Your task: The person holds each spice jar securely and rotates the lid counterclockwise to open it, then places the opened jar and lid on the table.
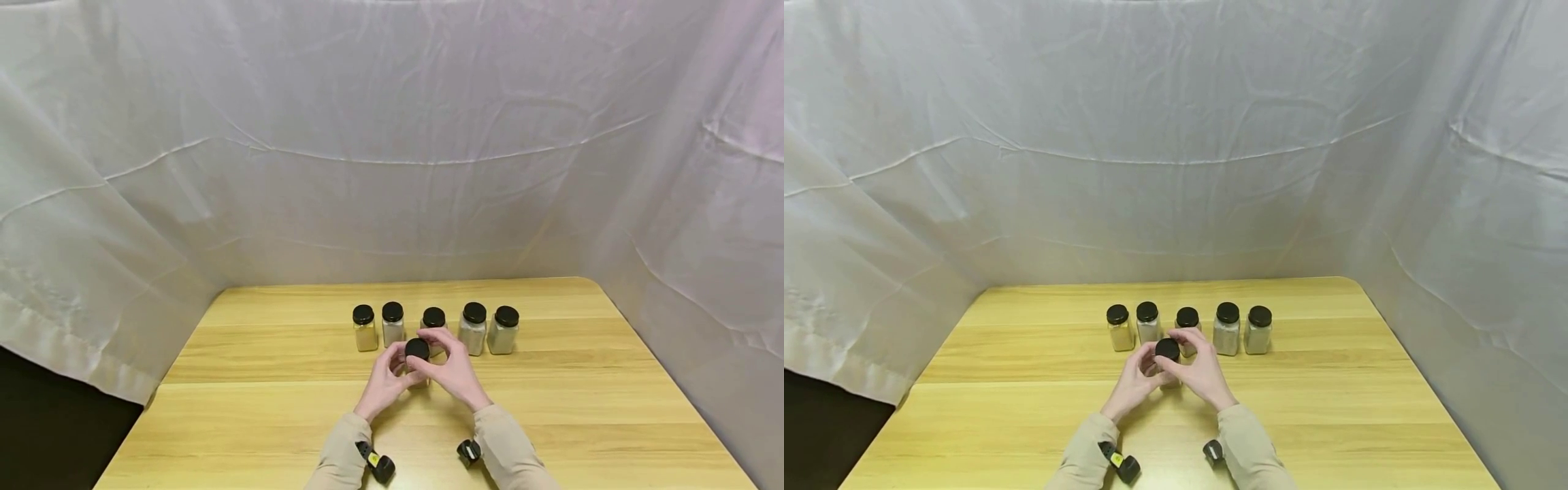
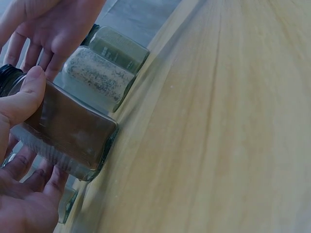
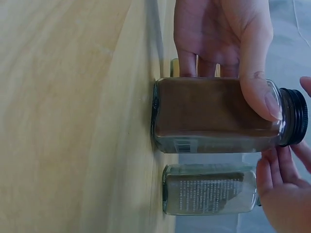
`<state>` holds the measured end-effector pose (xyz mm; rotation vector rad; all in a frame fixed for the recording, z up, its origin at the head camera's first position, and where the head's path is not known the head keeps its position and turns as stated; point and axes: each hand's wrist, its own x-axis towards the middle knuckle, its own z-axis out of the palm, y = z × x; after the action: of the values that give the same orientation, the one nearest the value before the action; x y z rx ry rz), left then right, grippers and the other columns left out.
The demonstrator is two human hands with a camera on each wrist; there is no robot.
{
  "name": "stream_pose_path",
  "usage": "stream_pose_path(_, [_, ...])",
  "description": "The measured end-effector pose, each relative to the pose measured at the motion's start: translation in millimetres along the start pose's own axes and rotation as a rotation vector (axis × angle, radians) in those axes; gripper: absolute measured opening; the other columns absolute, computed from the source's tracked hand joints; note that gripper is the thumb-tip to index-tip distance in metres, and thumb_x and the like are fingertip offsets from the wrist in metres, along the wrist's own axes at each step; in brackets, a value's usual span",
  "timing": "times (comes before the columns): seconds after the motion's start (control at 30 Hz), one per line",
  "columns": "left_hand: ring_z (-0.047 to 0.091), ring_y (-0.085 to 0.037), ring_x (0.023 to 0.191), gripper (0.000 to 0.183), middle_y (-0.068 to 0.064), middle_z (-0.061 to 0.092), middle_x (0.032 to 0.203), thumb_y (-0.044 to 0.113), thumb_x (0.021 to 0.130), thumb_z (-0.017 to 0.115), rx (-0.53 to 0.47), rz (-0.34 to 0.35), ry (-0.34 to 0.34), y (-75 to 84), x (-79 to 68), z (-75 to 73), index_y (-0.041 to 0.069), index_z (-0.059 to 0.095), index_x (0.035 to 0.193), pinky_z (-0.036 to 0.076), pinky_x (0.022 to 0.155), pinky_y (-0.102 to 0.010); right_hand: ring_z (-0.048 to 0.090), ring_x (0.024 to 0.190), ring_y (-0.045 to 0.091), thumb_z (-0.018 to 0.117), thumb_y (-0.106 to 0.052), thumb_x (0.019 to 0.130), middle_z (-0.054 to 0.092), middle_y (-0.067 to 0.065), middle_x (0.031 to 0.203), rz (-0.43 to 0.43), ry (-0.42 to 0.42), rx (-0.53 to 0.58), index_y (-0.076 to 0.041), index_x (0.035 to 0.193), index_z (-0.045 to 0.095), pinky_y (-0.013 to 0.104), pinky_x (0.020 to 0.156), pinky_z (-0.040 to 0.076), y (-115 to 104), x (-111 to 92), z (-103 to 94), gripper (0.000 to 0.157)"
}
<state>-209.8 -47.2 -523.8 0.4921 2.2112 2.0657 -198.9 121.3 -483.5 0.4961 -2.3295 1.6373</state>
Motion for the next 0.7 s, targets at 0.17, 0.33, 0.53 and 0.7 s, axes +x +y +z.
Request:
stream_pose_path(0.17, [0.063,-0.004,0.11,0.049,-0.018,0.067,0.126,0.006,0.084,0.081,-0.006,0.009,-0.009,-0.2,0.1,-0.2,0.003,0.059,0.127,0.048,0.114,-0.035,0.06,0.092,0.013,0.089,-0.023,0.076,0.069,0.002,0.103,-0.005,0.082,-0.124,-0.008,0.112,0.072,0.04,0.085,0.055,-1.1,2.4,2.4,0.043])
stream_pose_path(0.33, [0.064,-0.004,0.109,0.049,-0.018,0.067,0.125,0.005,0.083,0.081,-0.011,0.001,-0.005,0.8,0.2,-0.1,0.003,0.059,0.127,0.049,0.111,-0.028,0.06,0.089,0.013,0.089,-0.023,0.076,0.068,0.001,0.099,-0.009,0.075,-0.13,-0.009,0.109,0.073,0.039,0.083,0.055,-3.3,4.0,1.6,0.04])
stream_pose_path(0.53, [0.063,-0.007,0.107,0.05,-0.017,0.068,0.123,0.006,0.083,0.082,-0.01,-0.016,0.002,1.8,-0.1,0.3,0.004,0.059,0.127,0.049,0.107,-0.022,0.065,0.1,0.022,0.083,-0.016,0.082,0.07,0.01,0.116,-0.008,-0.022,-0.04,-0.004,0.117,0.071,0.041,0.092,0.056,-1.3,4.7,-3.1,0.039])
stream_pose_path(0.7, [0.063,-0.005,0.106,0.05,-0.019,0.067,0.123,0.006,0.083,0.082,-0.021,-0.014,-0.001,2.0,-0.2,0.3,0.003,0.059,0.127,0.049,0.104,-0.019,0.062,0.113,0.031,0.079,-0.01,0.085,0.067,0.017,0.126,-0.004,-0.085,0.021,0.002,0.125,0.066,0.043,0.104,0.052,-1.9,4.1,-5.4,0.043])
